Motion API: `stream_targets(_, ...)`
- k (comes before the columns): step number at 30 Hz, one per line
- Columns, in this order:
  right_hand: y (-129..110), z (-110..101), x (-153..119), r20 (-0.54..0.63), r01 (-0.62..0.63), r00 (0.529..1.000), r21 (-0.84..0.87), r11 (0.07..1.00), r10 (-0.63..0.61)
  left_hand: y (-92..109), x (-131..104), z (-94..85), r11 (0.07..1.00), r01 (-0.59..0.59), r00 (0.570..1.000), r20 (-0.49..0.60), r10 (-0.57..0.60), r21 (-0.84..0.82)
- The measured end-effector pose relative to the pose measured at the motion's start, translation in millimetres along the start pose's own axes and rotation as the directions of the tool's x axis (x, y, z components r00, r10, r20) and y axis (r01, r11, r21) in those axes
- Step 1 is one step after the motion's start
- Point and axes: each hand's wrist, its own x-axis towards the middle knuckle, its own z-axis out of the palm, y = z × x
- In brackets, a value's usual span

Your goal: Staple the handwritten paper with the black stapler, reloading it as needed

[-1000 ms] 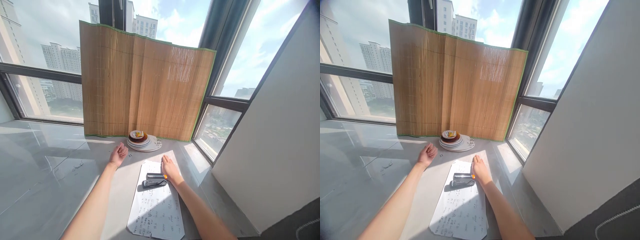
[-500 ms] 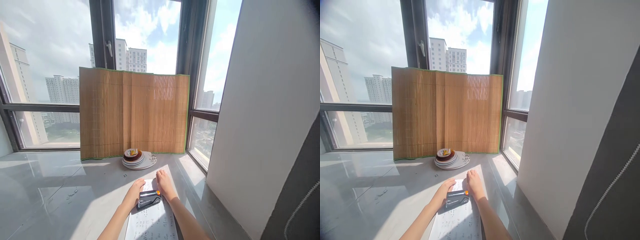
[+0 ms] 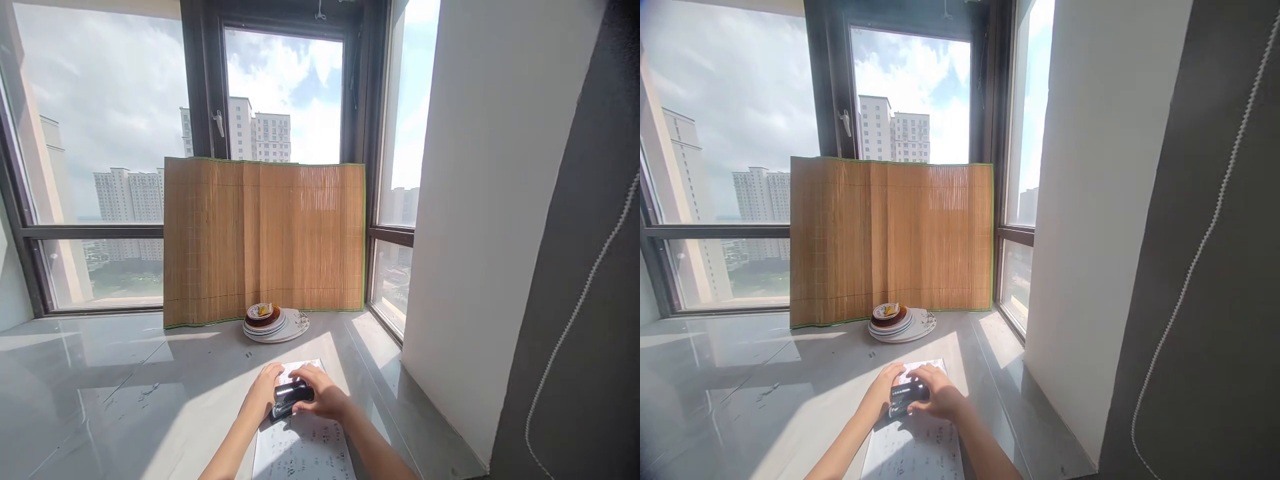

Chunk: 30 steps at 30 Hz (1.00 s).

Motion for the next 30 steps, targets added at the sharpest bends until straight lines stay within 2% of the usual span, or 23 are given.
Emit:
stream_targets(3,-11.4,8.8,-13.0,0.011,-0.053,0.998,-0.187,0.981,0.056,17.2,-3.3,-5.8,0.989,0.145,0.985,-0.093,-0.147,-0.03)
stream_targets(5,-14.7,0.5,-22.4,-0.045,-0.099,0.995,-0.252,0.963,0.091,26.0,-6.9,-7.5,0.989,0.113,0.98,-0.153,-0.127,-0.098)
stream_targets(7,-10.3,-20.6,-35.4,-0.141,-0.156,0.983,-0.3,0.941,0.118,29.4,-9.9,-6.8,0.987,0.101,0.975,-0.183,-0.124,-0.127)
stream_targets(9,4.0,-48.1,-51.7,-0.331,-0.24,0.935,-0.32,0.916,0.129,27.2,-11.9,-4.2,0.985,0.106,0.974,-0.183,-0.131,-0.139)
stream_targets(11,24.7,-73.2,-69.9,-0.444,-0.279,0.889,-0.323,0.904,0.115,22.6,-13.7,-1.1,0.983,0.105,0.973,-0.19,-0.132,-0.148)
stream_targets(14,53.5,-93.2,-93.0,-0.5,-0.354,0.851,-0.323,0.878,0.159,19.9,-15.9,1.2,0.985,0.098,0.972,-0.2,-0.127,-0.145)
stream_targets(17,67.2,-92.5,-101.6,-0.45,-0.358,0.87,-0.296,0.885,0.201,30.1,-12.8,-0.8,0.992,0.068,0.977,-0.196,-0.089,-0.11)
stream_targets(19,67.5,-88.3,-99.7,-0.376,-0.311,0.906,-0.286,0.906,0.193,45.2,-4.1,-3.4,0.999,0.03,0.994,-0.103,-0.033,-0.028)
stream_targets(21,63.6,-86.0,-96.0,-0.32,-0.277,0.93,-0.278,0.92,0.183,63.7,8.8,-4.8,0.997,-0.026,0.996,0.086,0.02,0.073)
stream_targets(23,58.8,-86.3,-93.7,-0.301,-0.27,0.935,-0.269,0.925,0.185,80.1,21.3,-3.1,0.987,-0.123,0.963,0.254,0.093,0.105)
stream_targets(25,55.7,-87.6,-93.9,-0.294,-0.275,0.936,-0.26,0.926,0.196,90.0,28.1,2.0,0.978,-0.184,0.918,0.374,0.134,0.102)
stream_targets(27,55.0,-88.1,-95.5,-0.288,-0.285,0.935,-0.261,0.922,0.208,92.3,28.0,9.0,0.977,-0.191,0.89,0.437,0.132,0.092)
stream_targets(30,57.2,-86.8,-96.6,-0.287,-0.292,0.935,-0.289,0.912,0.209,89.2,23.1,18.2,0.981,-0.176,0.883,0.452,0.122,0.079)
